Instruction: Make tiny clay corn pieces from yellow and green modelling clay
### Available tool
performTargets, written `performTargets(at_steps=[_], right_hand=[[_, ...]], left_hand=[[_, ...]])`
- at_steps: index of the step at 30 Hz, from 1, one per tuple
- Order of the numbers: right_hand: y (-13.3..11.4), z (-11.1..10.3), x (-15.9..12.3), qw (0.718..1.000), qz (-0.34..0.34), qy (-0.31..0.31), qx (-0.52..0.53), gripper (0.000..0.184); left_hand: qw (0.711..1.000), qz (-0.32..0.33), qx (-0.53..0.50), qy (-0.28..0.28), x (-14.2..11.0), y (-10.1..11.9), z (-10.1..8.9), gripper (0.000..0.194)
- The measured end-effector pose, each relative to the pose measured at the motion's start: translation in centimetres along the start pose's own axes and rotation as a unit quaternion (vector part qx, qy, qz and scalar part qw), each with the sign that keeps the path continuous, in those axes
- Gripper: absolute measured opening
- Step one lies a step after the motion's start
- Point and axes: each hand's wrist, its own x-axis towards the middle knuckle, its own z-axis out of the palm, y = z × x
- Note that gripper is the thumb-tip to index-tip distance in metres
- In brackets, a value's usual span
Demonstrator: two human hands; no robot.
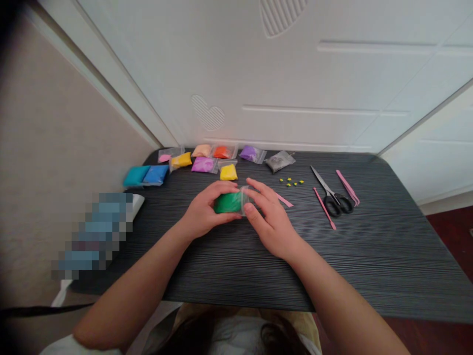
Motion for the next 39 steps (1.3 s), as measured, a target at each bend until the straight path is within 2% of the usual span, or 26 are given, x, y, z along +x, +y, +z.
performTargets(at_steps=[5,9,19,22,28,34,39], right_hand=[[0.36,-0.28,0.41,0.997,0.037,-0.006,0.074,0.025],[0.25,-0.58,0.55,0.995,0.039,-0.010,0.095,0.024],[-0.10,-0.55,0.05,1.000,-0.020,-0.020,-0.002,0.025],[-0.03,-0.69,0.10,1.000,-0.009,-0.022,0.014,0.028],[0.21,-0.70,0.12,0.999,-0.001,0.026,0.030,0.031],[0.31,-0.20,0.01,0.999,-0.039,-0.016,-0.026,0.032],[0.34,-0.09,0.06,0.998,-0.042,-0.030,-0.020,0.030]], left_hand=[[1.000,0.014,0.010,-0.015,-0.04,0.01,0.25,0.044],[1.000,0.002,0.002,-0.008,-0.02,-0.13,0.27,0.045],[0.999,-0.030,-0.020,0.036,0.20,-0.47,0.09,0.043],[0.999,-0.026,-0.006,0.039,0.18,-0.36,0.08,0.044],[0.998,0.010,0.045,0.047,0.17,-0.13,0.07,0.043],[0.996,0.030,0.071,0.053,0.03,-0.38,0.22,0.042],[0.995,0.035,0.071,0.053,-0.09,-0.79,0.50,0.041]])
